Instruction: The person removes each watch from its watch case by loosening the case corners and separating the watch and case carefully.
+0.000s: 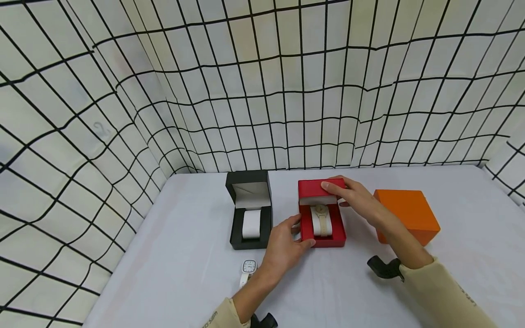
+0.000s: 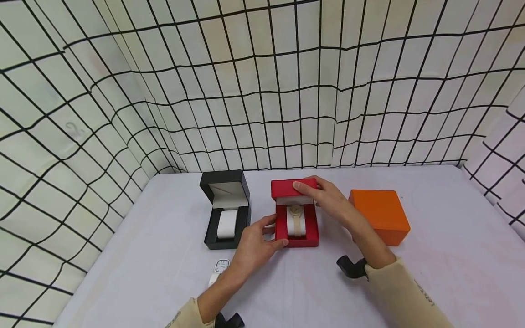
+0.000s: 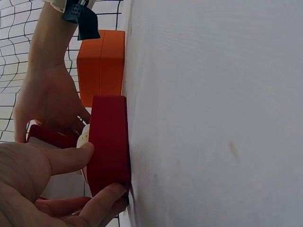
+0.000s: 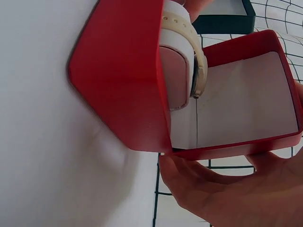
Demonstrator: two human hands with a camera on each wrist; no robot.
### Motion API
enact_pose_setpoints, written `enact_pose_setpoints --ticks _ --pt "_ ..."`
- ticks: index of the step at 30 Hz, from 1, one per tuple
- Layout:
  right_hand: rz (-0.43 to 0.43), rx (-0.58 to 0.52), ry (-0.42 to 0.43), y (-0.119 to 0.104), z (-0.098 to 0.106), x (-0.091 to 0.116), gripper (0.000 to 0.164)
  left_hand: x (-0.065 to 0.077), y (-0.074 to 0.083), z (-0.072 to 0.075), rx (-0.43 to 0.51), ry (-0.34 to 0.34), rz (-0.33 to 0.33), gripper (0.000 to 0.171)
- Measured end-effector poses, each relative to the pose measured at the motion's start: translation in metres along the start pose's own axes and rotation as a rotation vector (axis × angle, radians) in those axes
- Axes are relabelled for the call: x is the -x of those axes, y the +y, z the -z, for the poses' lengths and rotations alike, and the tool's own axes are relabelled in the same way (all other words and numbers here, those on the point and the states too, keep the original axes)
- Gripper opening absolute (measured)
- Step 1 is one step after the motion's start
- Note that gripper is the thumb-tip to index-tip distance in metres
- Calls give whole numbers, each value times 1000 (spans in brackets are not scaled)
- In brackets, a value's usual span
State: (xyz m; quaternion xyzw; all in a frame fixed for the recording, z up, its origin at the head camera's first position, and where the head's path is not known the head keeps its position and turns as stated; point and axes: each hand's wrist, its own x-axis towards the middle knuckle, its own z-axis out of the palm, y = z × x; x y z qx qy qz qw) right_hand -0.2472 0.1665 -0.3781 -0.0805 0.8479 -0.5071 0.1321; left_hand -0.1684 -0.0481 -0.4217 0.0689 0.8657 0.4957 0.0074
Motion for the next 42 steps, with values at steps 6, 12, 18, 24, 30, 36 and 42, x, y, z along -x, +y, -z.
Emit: enact_pose_setpoints --ticks 6,12,18,24,30,36,42 --pt "25 -31 60 4 -3 0 66 1 0 -2 -14 4 6 68" --pt "103 -35 124 4 -3 -1 56 1 0 -2 2 9 9 69" --pt "188 -27 169 5 2 0 57 -1 0 -2 5 11 5 70" --pt "207 -23 187 8 2 3 61 0 -2 -2 3 1 20 71" --pt "221 7 224 5 -2 4 60 0 -2 -1 6 -4 16 71" --pt "197 45 262 0 -4 10 66 0 -3 -1 6 -8 10 71" --pt "203 69 308 -1 -7 17 68 0 -3 -1 20 -14 14 71"
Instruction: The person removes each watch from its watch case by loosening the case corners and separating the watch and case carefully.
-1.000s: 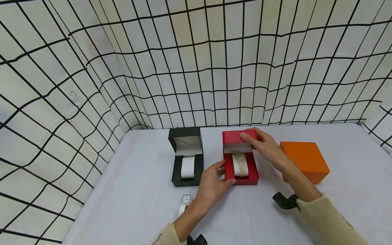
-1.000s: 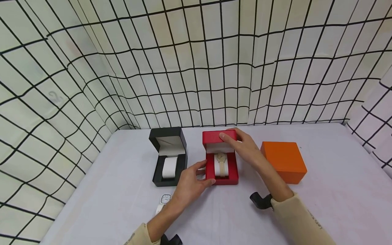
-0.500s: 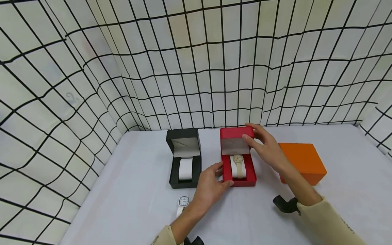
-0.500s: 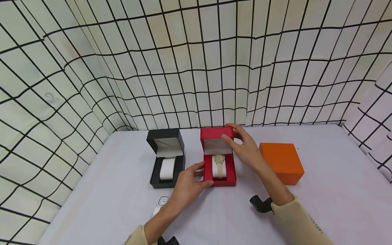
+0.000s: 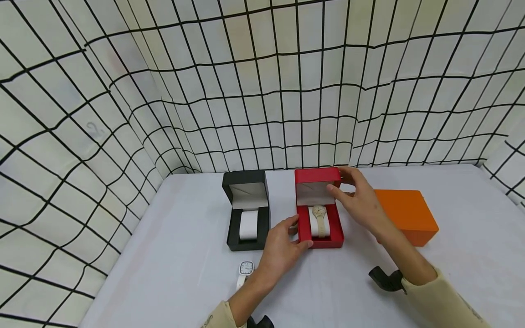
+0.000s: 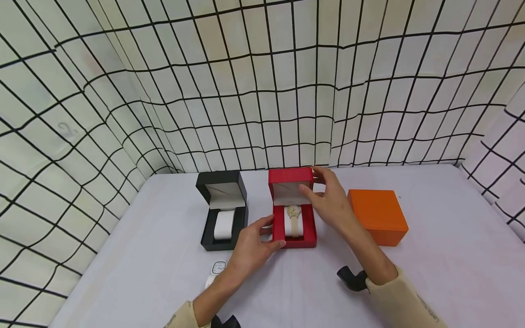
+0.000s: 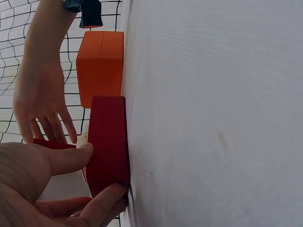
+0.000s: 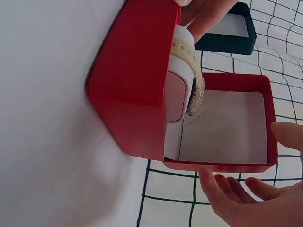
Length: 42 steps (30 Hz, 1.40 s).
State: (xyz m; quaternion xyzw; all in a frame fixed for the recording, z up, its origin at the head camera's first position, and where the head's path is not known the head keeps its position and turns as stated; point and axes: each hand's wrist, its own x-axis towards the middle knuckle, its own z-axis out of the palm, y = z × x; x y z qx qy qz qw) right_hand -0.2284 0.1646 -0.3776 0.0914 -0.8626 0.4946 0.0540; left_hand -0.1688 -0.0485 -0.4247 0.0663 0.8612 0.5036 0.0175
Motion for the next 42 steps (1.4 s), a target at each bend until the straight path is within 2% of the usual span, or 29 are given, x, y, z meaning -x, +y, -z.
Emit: enact_pose_setpoints --ticks 8,26,35,42 --pt "23 16 26 -4 0 9 67 0 2 -1 0 1 2 72" --pt "2 110 98 0 -2 22 37 0 1 0 5 4 -3 71" --pt "58 123 48 7 -10 23 29 1 1 0 5 -1 9 72" --pt "103 103 -56 13 -19 24 37 1 1 1 5 1 8 71"
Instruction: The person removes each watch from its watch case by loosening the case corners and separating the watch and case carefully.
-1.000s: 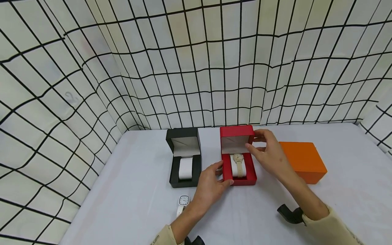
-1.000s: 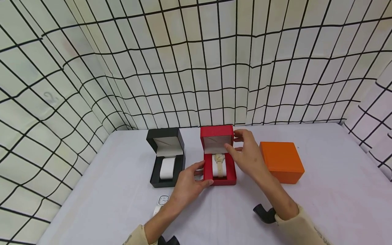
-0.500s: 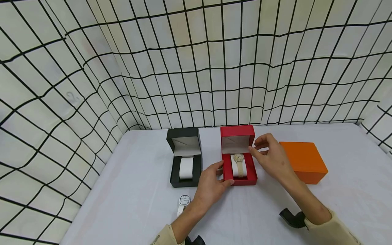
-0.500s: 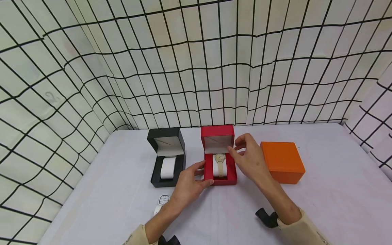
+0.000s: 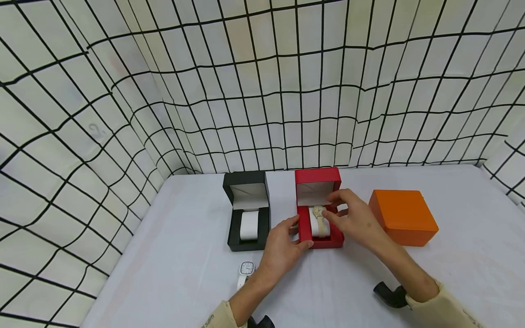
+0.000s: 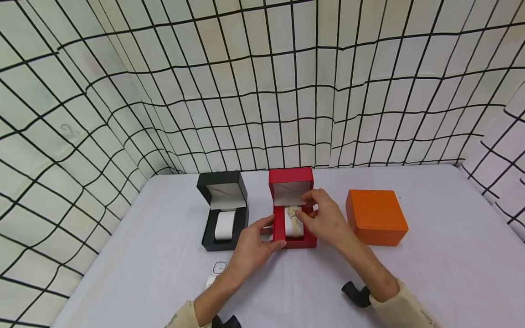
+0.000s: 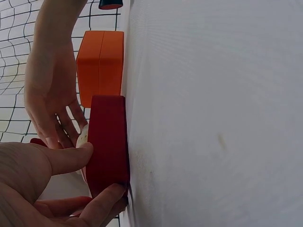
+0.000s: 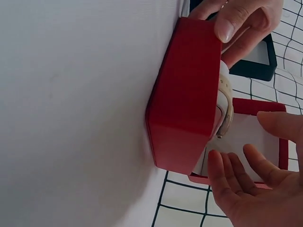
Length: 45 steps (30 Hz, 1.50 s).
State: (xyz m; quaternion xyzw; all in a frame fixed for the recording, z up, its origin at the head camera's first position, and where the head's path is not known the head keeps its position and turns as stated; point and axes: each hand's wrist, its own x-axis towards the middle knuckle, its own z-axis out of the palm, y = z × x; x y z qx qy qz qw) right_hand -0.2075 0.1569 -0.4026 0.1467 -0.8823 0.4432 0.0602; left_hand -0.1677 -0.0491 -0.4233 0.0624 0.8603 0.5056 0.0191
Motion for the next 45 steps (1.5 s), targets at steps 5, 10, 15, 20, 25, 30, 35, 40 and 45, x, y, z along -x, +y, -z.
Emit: enact_pose_setpoints --ticks 5,10,15,20,25,30,35,40,45 --pt "2 15 -53 1 -7 1 39 0 -1 -1 5 1 -10 71" --pt "11 73 -89 2 -10 1 42 -1 -1 0 11 -2 -13 71" --pt "34 146 -115 2 -12 2 46 -1 -2 0 12 -2 -12 70" --pt "3 155 -148 2 -12 1 49 0 -3 -1 13 -4 -6 70" --pt "4 150 -162 1 -11 0 48 0 -3 -1 21 -4 -2 70" --pt "22 155 -161 1 -9 0 46 0 -2 -1 25 -4 1 70" --pt "38 155 -157 1 -8 1 44 1 -2 -1 29 -6 1 71" --pt "59 148 -154 0 -8 2 41 0 -2 -1 33 -4 -1 70" --pt "73 174 -140 1 -9 3 42 1 -1 -1 29 -2 -2 70"
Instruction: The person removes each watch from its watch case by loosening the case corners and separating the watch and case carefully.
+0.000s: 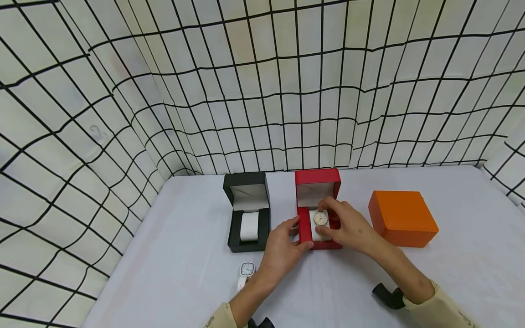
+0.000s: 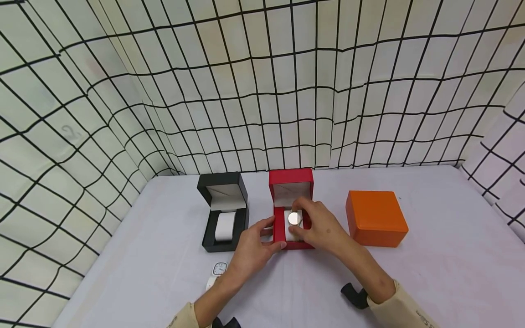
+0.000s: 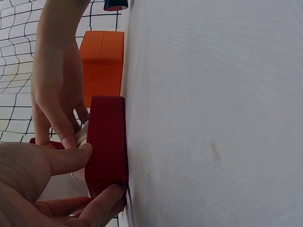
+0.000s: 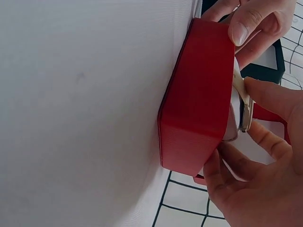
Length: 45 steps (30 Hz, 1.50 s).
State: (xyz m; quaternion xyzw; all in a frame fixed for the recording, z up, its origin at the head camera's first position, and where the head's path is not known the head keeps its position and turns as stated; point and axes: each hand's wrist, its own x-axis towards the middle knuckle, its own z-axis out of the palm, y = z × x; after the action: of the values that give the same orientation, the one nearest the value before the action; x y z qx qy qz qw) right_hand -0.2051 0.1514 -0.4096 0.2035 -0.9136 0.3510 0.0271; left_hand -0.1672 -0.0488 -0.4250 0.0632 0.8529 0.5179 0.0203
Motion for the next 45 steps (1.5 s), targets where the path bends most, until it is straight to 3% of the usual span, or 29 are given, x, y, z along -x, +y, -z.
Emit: enact_pose_setpoints --ticks 17,28,45 --pt "-1 -31 -31 -2 5 2 53 0 1 0 -17 -3 6 70" --pt "32 -118 4 -1 5 2 49 0 0 0 -8 1 2 70" --pt "44 -132 58 -2 3 2 49 0 1 0 -17 14 -4 69"
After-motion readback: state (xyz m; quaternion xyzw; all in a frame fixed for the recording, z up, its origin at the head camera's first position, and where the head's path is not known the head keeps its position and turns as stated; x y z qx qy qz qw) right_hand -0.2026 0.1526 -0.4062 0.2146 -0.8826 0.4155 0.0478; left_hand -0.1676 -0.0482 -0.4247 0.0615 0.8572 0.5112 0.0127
